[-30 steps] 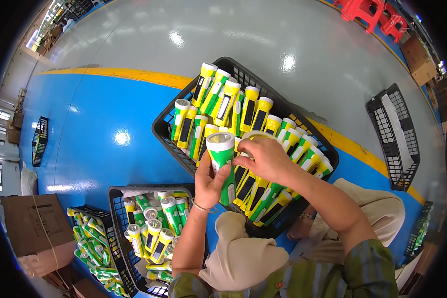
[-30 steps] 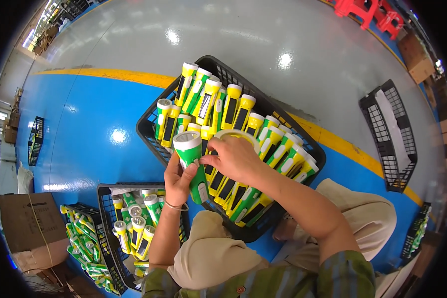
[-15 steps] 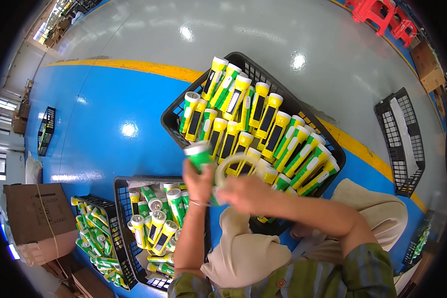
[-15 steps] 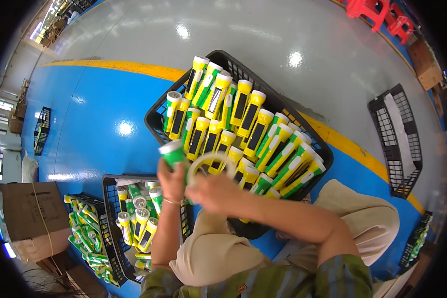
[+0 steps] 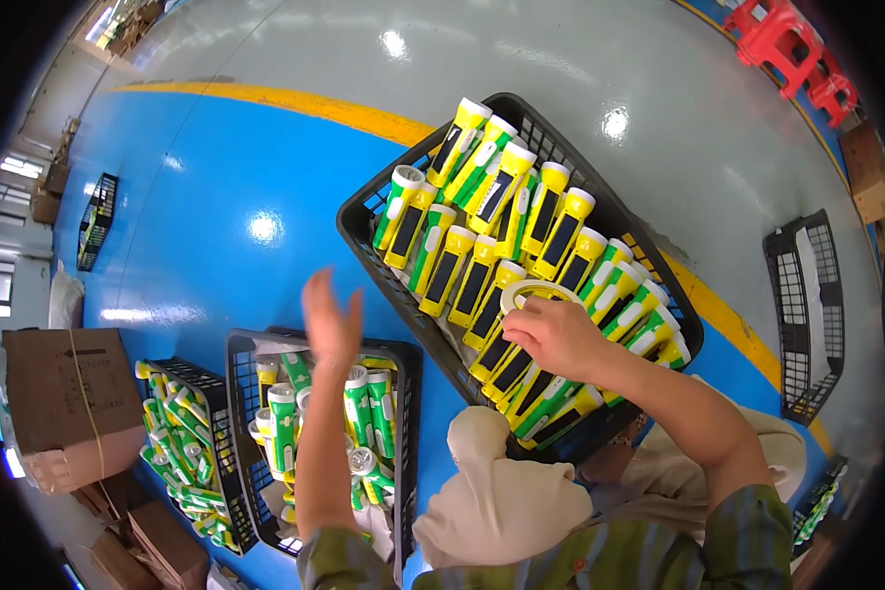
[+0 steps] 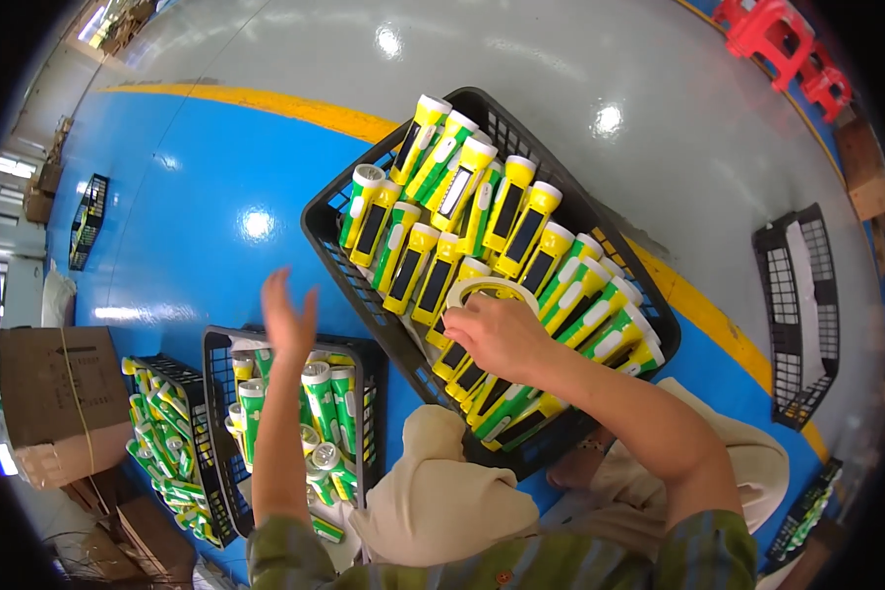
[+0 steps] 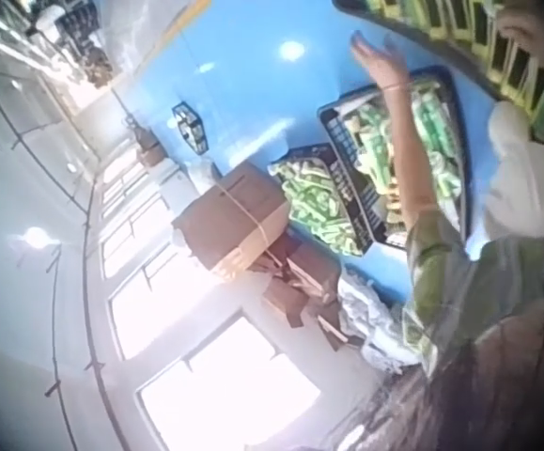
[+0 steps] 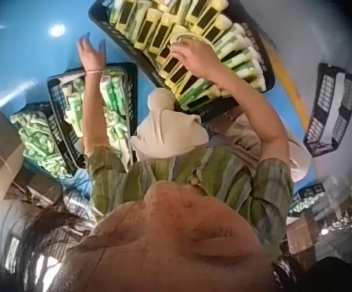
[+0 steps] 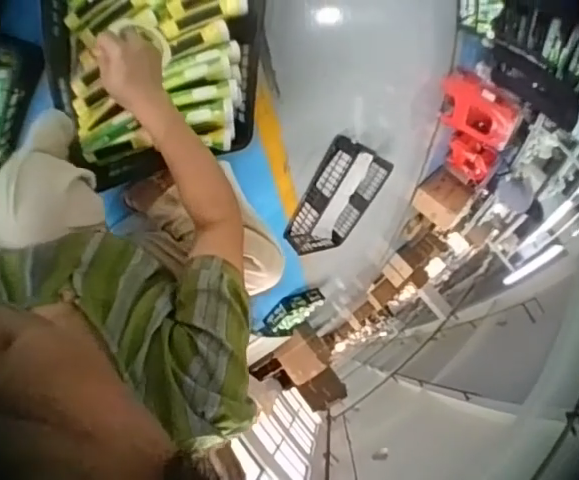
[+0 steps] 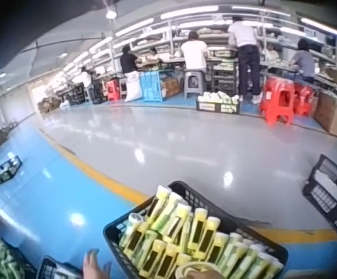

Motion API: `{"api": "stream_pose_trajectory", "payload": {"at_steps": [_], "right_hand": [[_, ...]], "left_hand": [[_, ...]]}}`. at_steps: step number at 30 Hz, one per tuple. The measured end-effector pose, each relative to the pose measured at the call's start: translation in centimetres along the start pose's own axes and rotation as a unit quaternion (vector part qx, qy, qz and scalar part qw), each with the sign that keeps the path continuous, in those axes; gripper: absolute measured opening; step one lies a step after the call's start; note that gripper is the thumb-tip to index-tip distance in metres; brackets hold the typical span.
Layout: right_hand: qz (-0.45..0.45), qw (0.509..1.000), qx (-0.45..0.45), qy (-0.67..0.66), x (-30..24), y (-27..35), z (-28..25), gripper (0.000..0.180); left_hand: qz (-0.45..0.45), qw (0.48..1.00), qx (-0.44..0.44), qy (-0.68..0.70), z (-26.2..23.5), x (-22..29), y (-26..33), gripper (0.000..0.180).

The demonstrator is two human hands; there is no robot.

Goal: Applying small white adhesive labels to the bodies of solar-powered flashlights and moving them between crates.

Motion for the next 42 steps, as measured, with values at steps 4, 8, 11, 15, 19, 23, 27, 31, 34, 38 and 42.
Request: {"api": "stream_pose_trajectory", "payload": {"at_steps": [4, 8, 11, 15, 19, 23, 27, 31, 34, 38, 42], "right_hand": [[0.007, 1.0, -0.017, 0.011, -0.6, -0.6, -0.1, 0.006], [0.048, 0.999, -0.014, -0.005, 0.5, 0.1, -2.3, 0.006], [0.044, 0.997, 0.058, -0.006, 2.7, 0.4, -5.0, 0.006], [0.035, 0.987, 0.121, -0.104, 3.1, 0.1, -5.1, 0.008], [0.006, 0.982, 0.12, -0.146, 1.9, 0.0, -3.6, 0.007], [0.02, 0.983, 0.084, -0.16, 1.4, 1.2, -3.1, 0.007], [0.064, 0.986, -0.003, -0.154, 1.6, 1.6, -2.7, 0.01], [0.06, 0.982, -0.061, -0.169, 0.7, 1.4, -1.8, 0.014], [0.066, 0.98, -0.077, -0.174, 0.2, 1.1, -1.2, 0.014], [0.064, 0.981, -0.053, -0.174, 0.0, 1.1, -0.9, 0.013], [0.112, 0.978, -0.024, -0.174, -0.5, 1.1, -1.5, 0.012]], "left_hand": [[-0.009, 0.998, 0.027, 0.056, 9.4, 2.7, -8.4, 0.052], [-0.114, 0.993, 0.014, 0.026, 13.6, -0.3, -10.5, 0.037], [-0.075, 0.983, -0.013, 0.165, 9.4, 3.6, -10.2, 0.04], [-0.176, 0.723, -0.171, 0.646, 5.8, 7.5, -5.2, 0.042], [-0.224, 0.432, -0.267, 0.832, 5.9, 13.1, 1.4, 0.059], [-0.206, 0.55, -0.325, 0.742, 5.9, 15.3, 4.2, 0.052], [-0.153, 0.582, -0.358, 0.714, 2.8, 17.1, 4.1, 0.052], [-0.04, 0.765, -0.308, 0.565, 0.6, 17.4, 4.4, 0.07], [0.037, 0.856, -0.249, 0.451, -1.0, 17.4, 4.3, 0.079], [0.029, 0.856, -0.185, 0.482, -1.3, 17.0, 4.9, 0.066], [0.0, 0.888, -0.142, 0.437, -2.1, 17.2, 5.2, 0.05]]}}
Point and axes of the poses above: each hand's wrist, its own y-axis away from the middle knuckle, its own z-axis out of the palm, x = y × z, the point moved 5 cm from there along -y, towards the middle knuckle, and after that the axes turned 13 degrees about -y, right-handed, at the moved point
